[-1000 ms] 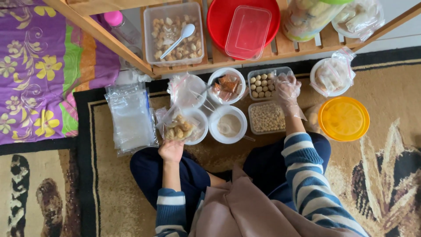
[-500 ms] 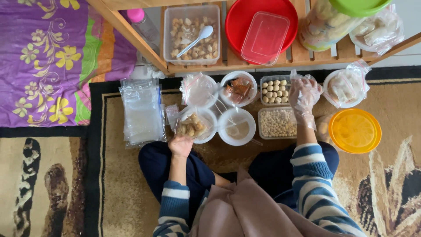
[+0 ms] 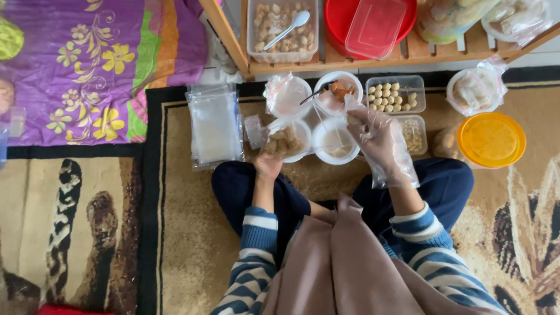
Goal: Packaging various snacks into small plastic bags using a spoon and hands
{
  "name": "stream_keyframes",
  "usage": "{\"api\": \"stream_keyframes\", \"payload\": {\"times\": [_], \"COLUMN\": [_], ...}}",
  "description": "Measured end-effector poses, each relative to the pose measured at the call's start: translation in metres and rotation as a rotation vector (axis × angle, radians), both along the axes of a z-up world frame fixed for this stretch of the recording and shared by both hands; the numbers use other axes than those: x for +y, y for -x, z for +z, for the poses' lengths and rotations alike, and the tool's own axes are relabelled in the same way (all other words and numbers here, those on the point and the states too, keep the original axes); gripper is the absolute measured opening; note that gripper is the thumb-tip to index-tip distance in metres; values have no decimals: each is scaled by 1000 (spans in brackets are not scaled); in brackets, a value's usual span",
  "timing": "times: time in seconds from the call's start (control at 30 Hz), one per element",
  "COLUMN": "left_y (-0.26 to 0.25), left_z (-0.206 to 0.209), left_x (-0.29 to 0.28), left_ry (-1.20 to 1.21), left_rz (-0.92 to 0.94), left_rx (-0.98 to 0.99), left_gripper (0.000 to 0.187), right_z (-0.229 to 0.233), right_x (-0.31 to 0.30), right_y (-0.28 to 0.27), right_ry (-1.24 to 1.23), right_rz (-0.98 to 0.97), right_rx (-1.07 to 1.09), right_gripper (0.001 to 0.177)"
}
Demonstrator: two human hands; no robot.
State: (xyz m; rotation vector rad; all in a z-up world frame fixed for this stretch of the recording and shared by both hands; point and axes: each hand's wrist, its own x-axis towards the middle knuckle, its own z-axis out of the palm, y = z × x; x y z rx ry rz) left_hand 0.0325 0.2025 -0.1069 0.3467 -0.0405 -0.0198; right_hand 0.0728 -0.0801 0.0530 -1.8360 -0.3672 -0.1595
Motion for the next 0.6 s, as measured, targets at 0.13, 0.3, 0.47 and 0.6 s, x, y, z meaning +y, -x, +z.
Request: {"api": "stream_keyframes", "payload": {"times": [0.13,0.3,0.47,0.6], "left_y": [-3,-8,-15,-21], "left_z": [-62,-82,-110,-145], "left_x": [7,10,12,12], "left_ry": [191,225,192,191], "left_rz": [31,-58,-248,-350], "left_rx": [38,1,87,186], "left_gripper": [53,71,66,85], "right_z": [-7,50,33,18], "right_x": [12,29,-2,-7], "right_y": [14,47,37,30], "right_ry": [-2,618,734,1014], "right_rz": [24,-138,160,279], "right_rx": [39,-310,-475,-977], "right_gripper": [33,36,33,33]}}
